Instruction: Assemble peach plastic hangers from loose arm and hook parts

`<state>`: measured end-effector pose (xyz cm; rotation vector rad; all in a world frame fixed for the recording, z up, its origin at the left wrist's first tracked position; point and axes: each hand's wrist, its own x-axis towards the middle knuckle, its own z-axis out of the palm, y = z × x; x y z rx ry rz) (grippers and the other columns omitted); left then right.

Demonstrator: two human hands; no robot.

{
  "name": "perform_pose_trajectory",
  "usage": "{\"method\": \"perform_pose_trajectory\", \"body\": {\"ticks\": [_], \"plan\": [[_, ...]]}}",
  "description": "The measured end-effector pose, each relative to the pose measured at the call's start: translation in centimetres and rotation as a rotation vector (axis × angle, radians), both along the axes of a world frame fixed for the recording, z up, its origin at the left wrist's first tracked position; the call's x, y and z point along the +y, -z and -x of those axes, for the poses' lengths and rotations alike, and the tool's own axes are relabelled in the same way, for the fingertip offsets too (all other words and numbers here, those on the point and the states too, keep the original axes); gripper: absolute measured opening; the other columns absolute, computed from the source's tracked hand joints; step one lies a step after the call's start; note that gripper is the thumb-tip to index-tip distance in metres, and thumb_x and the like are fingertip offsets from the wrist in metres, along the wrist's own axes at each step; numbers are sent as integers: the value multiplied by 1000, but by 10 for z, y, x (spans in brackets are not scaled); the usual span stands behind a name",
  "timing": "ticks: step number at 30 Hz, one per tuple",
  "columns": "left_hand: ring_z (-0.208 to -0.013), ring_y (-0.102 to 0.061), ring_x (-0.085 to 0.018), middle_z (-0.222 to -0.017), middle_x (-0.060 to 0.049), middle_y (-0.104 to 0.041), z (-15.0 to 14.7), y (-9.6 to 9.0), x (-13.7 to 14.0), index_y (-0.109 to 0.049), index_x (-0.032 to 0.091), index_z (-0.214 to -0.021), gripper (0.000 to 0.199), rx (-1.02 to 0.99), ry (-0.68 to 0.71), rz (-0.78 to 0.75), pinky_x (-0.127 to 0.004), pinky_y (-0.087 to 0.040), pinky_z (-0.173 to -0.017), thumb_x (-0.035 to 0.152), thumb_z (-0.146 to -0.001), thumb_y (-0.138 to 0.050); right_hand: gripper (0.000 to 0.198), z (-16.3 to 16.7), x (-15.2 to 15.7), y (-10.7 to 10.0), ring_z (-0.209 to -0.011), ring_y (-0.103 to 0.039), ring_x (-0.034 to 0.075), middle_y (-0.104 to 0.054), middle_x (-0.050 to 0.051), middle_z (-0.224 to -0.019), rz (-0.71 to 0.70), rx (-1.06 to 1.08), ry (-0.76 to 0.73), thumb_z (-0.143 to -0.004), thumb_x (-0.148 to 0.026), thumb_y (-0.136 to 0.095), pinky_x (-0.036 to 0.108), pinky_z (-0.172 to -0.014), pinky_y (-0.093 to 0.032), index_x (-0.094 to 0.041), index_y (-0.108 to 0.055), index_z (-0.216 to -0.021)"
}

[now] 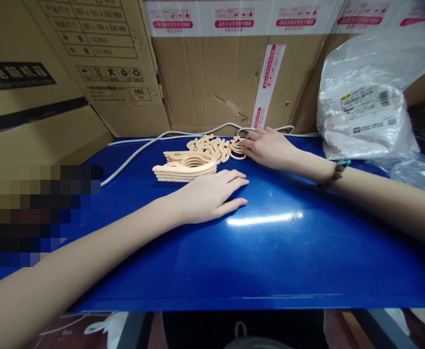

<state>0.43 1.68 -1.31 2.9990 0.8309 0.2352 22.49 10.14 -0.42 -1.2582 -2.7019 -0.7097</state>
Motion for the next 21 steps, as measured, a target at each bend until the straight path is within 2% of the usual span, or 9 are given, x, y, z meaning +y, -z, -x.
{"method": "perform_pose_trajectory", "body": {"ticks": [8,14,17,21], "plan": [[-127,-50,-24,-143,-11,-49,1,0,0,-48,13,-137,48,-7,5,1,-39,-39,-108,42,-101,-36,36,4,-3,-7,-99,-55,29,-65,17,-101,-71,1,-36,-98,-25,-36,41,-83,-35,-10,-69,-101],[-127,-49,-24,-144,-12,-48,0,1,-1,-48,12,-137,48,-10,7,2,-39,-39,-109,42,-101,-37,17,-7,1,-17,-88,-60,25,-68,7,-86,-39,96,-23,-89,-26,-57,37,-76,-36,-17,-69,-81],[-128,-49,-24,-143,-12,-48,0,1,-1,-48,12,-137,48,-10,4,-2,-39,-39,-109,42,-101,-38,22,-10,-10,-27,-88,-61,26,-67,9,-87,-136,116,-11,-92,-24,-51,40,-79,-38,-17,-68,-80],[-127,-50,-25,-143,-11,-49,0,0,-1,-49,12,-135,46,-16,9,-11,-41,-40,-108,41,-101,-39,30,-15,-39,-39,-84,-60,25,-64,10,-90,-300,196,31,-97,-31,-43,43,-79,-39,-18,-65,-81]]}}
